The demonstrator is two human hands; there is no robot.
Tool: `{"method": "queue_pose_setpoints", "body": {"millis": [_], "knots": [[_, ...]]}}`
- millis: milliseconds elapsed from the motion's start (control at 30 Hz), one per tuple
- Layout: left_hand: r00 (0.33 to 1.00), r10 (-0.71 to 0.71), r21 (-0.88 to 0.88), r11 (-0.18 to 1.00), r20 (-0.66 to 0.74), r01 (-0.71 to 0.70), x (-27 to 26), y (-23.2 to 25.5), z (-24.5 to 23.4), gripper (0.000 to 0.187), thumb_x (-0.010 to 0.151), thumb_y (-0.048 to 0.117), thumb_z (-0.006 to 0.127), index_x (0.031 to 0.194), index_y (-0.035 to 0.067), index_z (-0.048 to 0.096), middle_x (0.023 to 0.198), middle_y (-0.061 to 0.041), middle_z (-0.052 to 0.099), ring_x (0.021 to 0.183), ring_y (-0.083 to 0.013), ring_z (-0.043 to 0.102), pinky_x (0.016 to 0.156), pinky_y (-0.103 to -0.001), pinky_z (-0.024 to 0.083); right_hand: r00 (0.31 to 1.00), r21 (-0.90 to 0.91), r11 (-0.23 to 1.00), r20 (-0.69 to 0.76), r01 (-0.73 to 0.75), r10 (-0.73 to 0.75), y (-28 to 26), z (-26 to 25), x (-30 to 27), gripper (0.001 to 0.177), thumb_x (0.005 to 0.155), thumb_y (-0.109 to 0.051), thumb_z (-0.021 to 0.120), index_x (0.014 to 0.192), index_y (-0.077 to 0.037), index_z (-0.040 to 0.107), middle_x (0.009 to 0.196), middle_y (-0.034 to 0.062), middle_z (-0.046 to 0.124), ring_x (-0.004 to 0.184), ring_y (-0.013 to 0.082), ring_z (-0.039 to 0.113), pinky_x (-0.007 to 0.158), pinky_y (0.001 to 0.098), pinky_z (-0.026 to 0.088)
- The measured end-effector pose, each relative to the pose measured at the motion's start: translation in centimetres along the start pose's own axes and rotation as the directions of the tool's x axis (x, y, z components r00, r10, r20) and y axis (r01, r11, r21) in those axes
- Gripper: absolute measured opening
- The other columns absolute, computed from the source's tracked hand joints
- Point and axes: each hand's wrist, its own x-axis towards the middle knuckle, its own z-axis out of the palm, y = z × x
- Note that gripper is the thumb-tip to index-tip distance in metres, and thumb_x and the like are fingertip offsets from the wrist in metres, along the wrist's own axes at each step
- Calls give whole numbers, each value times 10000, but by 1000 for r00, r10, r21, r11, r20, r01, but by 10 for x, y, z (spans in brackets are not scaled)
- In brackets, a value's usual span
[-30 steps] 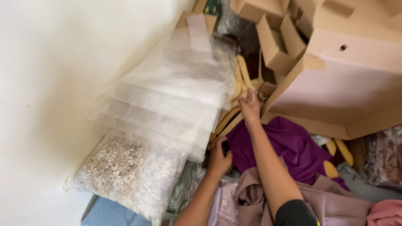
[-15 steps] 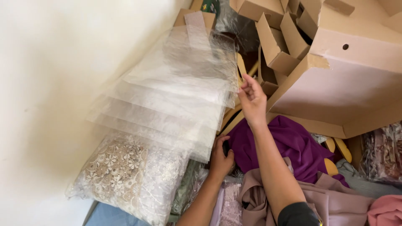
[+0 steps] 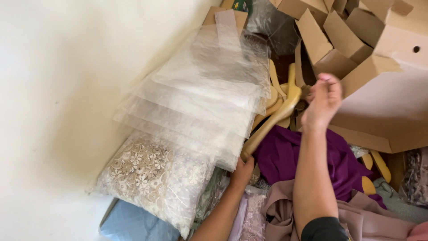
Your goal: Hanging various items of clothing onto wooden hangers in a stockroom area.
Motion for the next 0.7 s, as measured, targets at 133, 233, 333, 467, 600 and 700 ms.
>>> {"method": "queue_pose_setpoints", "body": {"millis": [133,233,333,467,600,700], "knots": [[931,365,-261,896,-23,-358,-14,23,-7,568,813,73,728,1340,-50,554,1221,-236,691,1104,-311,667,982,-374,511,948,-31,961,176,273,-264,-63,3,11,118,1202,-15,562,1201,-87,655,800,-27,506,571,52,392,510,203,296],[698,706,-437,668,119,-602,-33,61,-21,708,804,-36,681,1464,-60,426,1369,-245,560,1239,-293,546,978,-421,461,966,59,993,235,101,-112,-103,25,6,123,1164,-19,555,1186,-107,639,806,-38,495,592,35,380,498,188,270],[671,514,-509,830,534,-231,-43,59,-18,466,956,91,671,1394,62,516,1040,-21,739,950,-101,692,881,-304,561,944,60,996,328,-65,42,-108,26,-6,79,1150,-78,544,1177,-108,611,770,-64,476,632,39,386,541,202,282],[731,527,-416,837,434,-356,-74,77,-13,277,992,123,719,1182,33,539,806,6,604,718,-72,552,657,-268,479,929,-47,998,368,-35,50,-137,15,-58,390,1061,-112,598,1415,-71,438,1073,1,551,804,84,557,668,224,470],[704,638,-360,765,312,-534,-123,108,-17,282,1002,158,746,1146,28,541,791,-79,636,683,-147,605,603,-306,500,902,-323,944,424,69,78,-156,-28,-128,862,906,-32,687,1555,-51,121,1461,92,397,1098,158,618,825,302,608],[664,658,-232,751,356,-619,-179,146,-39,528,900,245,744,1288,27,460,904,-163,712,811,-286,739,659,-349,580,805,-349,935,534,-68,258,-178,-57,-174,698,929,33,691,1554,9,382,1299,168,621,1133,189,628,952,319,546]]}}
